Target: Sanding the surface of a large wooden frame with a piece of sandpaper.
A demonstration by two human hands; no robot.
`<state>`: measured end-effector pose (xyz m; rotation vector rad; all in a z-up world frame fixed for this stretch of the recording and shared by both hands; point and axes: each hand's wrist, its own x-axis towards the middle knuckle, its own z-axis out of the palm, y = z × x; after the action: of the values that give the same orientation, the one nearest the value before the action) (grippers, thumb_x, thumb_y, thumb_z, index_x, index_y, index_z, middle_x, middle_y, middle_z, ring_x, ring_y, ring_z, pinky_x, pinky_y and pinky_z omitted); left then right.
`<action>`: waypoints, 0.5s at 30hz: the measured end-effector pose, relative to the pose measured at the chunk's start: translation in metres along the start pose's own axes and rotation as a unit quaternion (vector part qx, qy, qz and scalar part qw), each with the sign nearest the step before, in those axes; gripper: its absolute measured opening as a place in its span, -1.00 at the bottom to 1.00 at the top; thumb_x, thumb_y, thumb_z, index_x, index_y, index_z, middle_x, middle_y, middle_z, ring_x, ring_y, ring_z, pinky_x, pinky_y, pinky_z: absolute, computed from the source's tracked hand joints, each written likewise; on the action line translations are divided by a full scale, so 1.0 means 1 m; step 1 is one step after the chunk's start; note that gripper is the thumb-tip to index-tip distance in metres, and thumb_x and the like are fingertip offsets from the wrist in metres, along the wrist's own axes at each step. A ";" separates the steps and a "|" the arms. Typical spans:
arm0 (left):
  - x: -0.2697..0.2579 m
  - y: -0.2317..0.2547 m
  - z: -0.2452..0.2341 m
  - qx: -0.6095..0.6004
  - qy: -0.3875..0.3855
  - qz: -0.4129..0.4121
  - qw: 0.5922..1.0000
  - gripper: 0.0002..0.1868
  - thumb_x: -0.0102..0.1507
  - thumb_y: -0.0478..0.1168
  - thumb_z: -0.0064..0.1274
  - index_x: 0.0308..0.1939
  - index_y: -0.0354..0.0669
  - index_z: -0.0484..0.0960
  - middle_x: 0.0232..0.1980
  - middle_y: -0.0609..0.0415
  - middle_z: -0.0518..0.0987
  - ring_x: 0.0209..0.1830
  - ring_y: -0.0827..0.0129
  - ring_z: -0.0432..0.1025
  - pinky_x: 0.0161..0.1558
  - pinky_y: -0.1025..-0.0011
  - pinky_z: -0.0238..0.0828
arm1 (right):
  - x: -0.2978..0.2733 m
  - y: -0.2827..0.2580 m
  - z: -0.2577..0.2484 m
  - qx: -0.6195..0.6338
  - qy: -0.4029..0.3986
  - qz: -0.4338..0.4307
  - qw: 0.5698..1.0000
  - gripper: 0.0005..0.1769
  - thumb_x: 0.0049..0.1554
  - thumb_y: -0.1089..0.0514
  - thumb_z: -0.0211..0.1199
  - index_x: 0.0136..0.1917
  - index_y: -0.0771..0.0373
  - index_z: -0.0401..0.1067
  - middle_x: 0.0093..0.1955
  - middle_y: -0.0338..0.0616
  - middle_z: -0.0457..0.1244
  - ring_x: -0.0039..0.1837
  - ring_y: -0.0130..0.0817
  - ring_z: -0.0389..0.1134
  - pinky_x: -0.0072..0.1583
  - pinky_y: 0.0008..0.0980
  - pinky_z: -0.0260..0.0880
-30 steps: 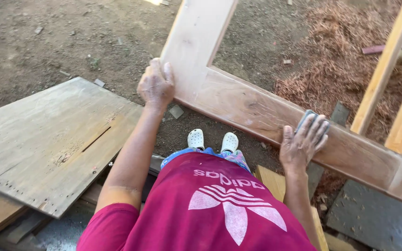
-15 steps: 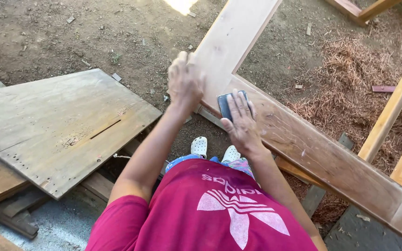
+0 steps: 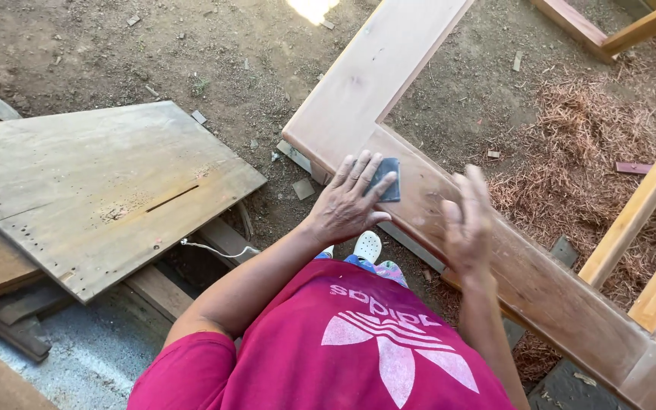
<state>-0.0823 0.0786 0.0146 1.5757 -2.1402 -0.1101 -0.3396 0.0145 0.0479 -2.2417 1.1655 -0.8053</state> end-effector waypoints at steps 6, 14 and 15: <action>0.019 -0.020 0.000 0.097 -0.023 -0.079 0.992 -0.10 0.38 0.36 -0.18 0.51 -0.32 0.26 0.61 -0.35 0.07 0.65 -0.18 -0.09 0.59 -0.12 -0.34 | -0.090 0.109 -0.097 -0.233 0.086 0.187 0.950 -0.55 0.37 0.10 0.13 0.44 0.37 0.36 0.64 0.26 0.07 0.62 0.12 0.07 0.55 0.16 0.08; 0.041 0.021 0.022 0.091 0.001 -0.149 0.985 0.15 0.31 0.48 -0.31 0.52 -0.61 0.05 0.60 -0.47 -0.05 0.65 -0.22 -0.26 0.58 -0.03 -0.40 | -0.147 0.174 -0.130 -0.264 0.067 0.269 0.924 -0.52 0.48 -0.15 -0.08 0.47 0.12 0.37 0.45 -0.02 0.26 0.53 -0.12 0.15 0.57 0.10 -0.23; 0.035 0.035 0.029 0.094 0.002 -0.151 0.984 0.15 0.31 0.48 -0.31 0.52 -0.61 0.05 0.60 -0.47 -0.05 0.65 -0.22 -0.26 0.58 -0.03 -0.40 | -0.149 0.176 -0.132 -0.262 0.066 0.266 0.925 -0.52 0.48 -0.15 -0.08 0.47 0.12 0.37 0.45 -0.02 0.26 0.53 -0.12 0.15 0.57 0.10 -0.23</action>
<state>-0.1330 0.0520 0.0117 2.0016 -1.9414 -0.0019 -0.5973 0.0295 -0.0137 -2.0861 2.1374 -0.4559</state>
